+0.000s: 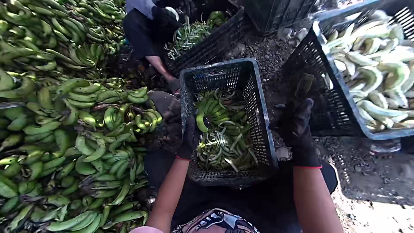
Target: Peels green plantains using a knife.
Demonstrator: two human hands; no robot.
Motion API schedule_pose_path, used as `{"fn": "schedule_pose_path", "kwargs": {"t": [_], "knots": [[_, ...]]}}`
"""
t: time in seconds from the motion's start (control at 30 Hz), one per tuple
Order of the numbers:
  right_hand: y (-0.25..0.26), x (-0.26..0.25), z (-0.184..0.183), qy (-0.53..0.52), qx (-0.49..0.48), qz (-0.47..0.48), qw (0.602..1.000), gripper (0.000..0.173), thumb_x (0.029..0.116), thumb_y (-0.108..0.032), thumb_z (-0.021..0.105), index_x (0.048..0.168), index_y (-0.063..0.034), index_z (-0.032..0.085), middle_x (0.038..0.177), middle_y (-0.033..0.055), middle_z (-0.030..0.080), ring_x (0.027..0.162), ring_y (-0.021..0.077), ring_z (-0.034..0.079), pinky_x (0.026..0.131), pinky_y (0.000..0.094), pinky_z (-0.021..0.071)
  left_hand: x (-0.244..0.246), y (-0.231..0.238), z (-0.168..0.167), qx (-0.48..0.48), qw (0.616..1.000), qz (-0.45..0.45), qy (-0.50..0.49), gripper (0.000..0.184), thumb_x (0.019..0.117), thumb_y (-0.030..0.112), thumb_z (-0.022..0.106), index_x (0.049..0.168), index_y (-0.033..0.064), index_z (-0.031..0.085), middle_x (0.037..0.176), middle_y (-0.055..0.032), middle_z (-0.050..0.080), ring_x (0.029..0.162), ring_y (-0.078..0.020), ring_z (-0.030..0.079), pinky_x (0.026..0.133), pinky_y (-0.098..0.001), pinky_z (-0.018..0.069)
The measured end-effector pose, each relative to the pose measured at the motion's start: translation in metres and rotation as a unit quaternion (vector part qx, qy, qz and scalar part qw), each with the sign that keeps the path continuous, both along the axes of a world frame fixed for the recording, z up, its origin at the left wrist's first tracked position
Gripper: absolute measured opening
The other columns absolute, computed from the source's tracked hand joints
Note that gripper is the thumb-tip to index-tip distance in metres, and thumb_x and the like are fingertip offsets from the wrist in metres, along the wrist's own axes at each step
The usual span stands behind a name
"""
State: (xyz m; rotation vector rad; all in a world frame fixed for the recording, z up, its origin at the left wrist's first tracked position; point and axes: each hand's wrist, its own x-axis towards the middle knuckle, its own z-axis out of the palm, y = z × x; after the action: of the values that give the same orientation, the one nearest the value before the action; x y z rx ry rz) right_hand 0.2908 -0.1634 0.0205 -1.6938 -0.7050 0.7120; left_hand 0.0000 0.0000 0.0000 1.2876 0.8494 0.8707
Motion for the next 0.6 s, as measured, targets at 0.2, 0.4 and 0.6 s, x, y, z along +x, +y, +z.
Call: {"fn": "schedule_pose_path", "kwargs": {"t": [0.2, 0.4, 0.6], "knots": [[0.014, -0.044, -0.027, -0.017, -0.051, 0.157, 0.986, 0.066, 0.1025, -0.064, 0.034, 0.143, -0.0152, 0.052, 0.115, 0.0040, 0.067, 0.093, 0.0112, 0.063, 0.079, 0.0372, 0.0547, -0.002, 0.013, -0.017, -0.158, 0.987, -0.014, 0.018, 0.042, 0.1104, 0.041, 0.036, 0.131, 0.0117, 0.059, 0.102, -0.0046, 0.071, 0.082, -0.0123, 0.069, 0.068, -0.0285, 0.0598], [0.023, -0.129, -0.059, -0.076, -0.136, 0.239, 0.958, 0.058, 0.1072, -0.049, 0.039, 0.148, -0.0101, 0.054, 0.138, 0.0193, 0.062, 0.130, 0.0348, 0.056, 0.112, 0.0580, 0.0394, -0.007, -0.002, -0.027, -0.080, 0.996, 0.002, 0.050, 0.066, 0.1072, 0.057, 0.017, 0.130, 0.0125, 0.060, 0.088, -0.0029, 0.069, 0.067, -0.0094, 0.064, 0.060, -0.0266, 0.0558], [0.032, -0.159, -0.049, -0.155, -0.256, 0.249, 0.921, 0.070, 0.0984, -0.073, 0.028, 0.147, -0.0303, 0.056, 0.131, 0.0197, 0.064, 0.123, 0.0433, 0.056, 0.096, 0.0671, 0.0440, -0.017, -0.004, -0.036, -0.059, 0.993, -0.014, 0.100, 0.073, 0.1002, 0.073, 0.023, 0.133, 0.0187, 0.060, 0.092, -0.0064, 0.071, 0.068, -0.0144, 0.062, 0.058, -0.0312, 0.0522]]}}
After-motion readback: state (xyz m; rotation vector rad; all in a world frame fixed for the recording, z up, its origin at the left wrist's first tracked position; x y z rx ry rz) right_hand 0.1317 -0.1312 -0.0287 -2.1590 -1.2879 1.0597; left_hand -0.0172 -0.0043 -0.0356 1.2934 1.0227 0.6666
